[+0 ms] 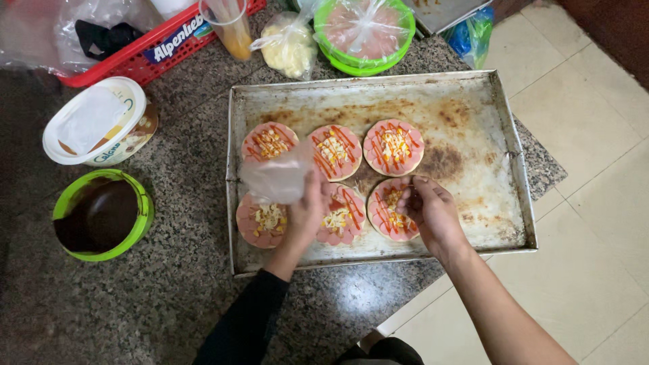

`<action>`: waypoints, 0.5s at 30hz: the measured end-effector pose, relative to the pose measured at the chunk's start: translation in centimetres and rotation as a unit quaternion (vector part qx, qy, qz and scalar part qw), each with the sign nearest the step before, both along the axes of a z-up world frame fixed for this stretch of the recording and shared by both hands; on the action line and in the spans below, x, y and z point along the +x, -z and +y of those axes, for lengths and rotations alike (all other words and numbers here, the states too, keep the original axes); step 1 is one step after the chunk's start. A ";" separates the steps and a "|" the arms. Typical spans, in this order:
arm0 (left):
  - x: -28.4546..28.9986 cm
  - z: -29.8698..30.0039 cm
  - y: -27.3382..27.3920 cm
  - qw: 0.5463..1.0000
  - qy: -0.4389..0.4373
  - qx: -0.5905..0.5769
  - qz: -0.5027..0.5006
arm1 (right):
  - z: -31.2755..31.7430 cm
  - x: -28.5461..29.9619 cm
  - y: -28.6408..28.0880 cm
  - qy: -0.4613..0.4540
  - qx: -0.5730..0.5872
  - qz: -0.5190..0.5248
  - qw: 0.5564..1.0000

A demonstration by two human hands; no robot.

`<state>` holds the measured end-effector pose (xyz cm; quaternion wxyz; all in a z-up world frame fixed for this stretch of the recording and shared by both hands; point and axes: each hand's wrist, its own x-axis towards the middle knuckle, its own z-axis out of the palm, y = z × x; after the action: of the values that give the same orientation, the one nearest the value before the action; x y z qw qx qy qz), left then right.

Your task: The person pipes red sauce onto small round dough bases topped with ham and cheese on a baking tray. They then open an oven, use shears and a wooden stick to adjust a large loaf of bread inside, and place the tray of small dough bases into the oven.

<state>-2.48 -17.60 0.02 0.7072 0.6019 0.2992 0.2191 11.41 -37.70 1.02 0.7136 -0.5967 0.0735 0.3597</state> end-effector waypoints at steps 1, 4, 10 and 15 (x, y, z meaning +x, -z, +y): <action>-0.2 0.0 -0.3 1.000 -0.014 -0.013 0.006 | 0.0 -0.1 0.0 -0.004 -0.004 -0.003 1.000; -0.7 0.4 -0.8 0.999 -0.032 -0.025 0.014 | 0.5 -0.4 -0.1 -0.011 -0.010 -0.007 1.000; -1.7 -0.2 0.5 0.999 0.003 0.036 -0.013 | 1.0 -0.7 -0.4 -0.029 -0.009 -0.014 0.999; -1.8 0.6 0.8 0.987 -0.120 -0.065 -0.079 | 1.7 -1.1 -0.3 -0.029 0.008 -0.006 1.000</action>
<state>-4.26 -16.96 -0.81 0.7349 0.4950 0.3262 0.3295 10.35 -35.97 1.32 0.7080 -0.5949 0.0487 0.3774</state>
